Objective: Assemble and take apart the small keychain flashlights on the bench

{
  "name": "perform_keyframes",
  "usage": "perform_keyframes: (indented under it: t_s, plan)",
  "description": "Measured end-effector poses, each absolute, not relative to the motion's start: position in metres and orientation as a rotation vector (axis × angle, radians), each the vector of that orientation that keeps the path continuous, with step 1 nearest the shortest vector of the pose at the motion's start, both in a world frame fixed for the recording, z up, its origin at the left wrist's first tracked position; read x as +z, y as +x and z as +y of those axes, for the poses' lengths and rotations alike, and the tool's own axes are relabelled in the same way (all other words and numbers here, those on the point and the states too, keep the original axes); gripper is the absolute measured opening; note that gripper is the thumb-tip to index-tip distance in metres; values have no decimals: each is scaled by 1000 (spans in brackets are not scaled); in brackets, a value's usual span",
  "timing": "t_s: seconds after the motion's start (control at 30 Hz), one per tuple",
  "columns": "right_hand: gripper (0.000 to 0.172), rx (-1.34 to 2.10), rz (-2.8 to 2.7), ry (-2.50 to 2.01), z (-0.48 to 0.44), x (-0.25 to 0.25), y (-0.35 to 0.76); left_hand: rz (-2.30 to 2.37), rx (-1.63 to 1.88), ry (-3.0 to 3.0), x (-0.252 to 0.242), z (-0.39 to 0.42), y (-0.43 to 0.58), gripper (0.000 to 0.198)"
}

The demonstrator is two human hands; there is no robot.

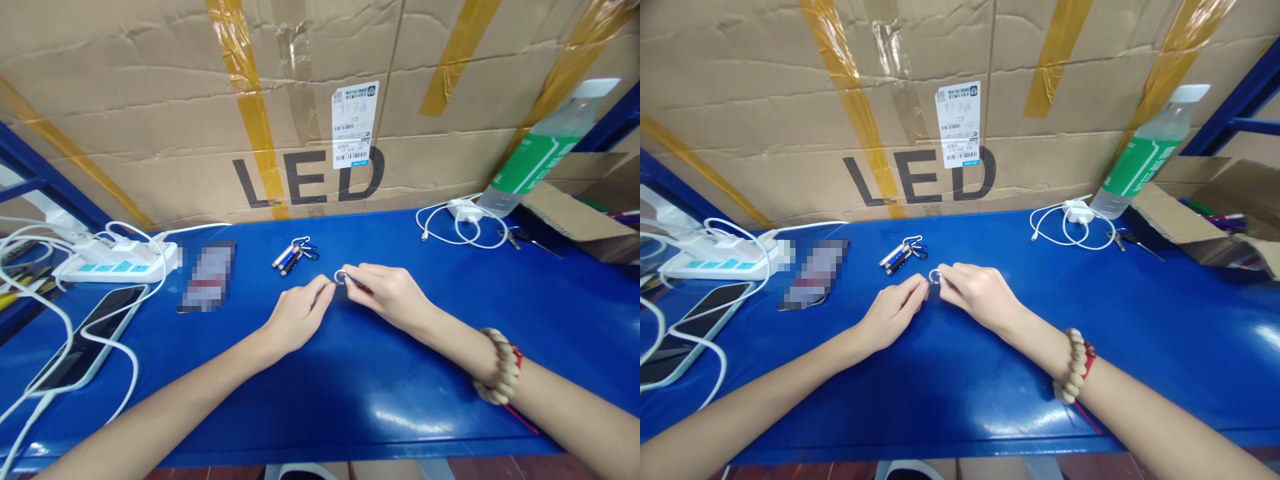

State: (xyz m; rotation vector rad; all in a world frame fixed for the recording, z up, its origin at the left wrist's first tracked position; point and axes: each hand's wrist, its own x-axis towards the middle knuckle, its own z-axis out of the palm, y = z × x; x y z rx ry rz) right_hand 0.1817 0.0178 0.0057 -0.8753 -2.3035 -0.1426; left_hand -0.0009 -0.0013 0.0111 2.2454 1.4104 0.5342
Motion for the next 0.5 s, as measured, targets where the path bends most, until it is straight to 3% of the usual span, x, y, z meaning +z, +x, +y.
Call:
perform_keyframes:
  t_s: [0.5]
  plan:
    - [26,-30,-2226,-883,21,7,186,1245,484,2258,12,-1,-3,32]
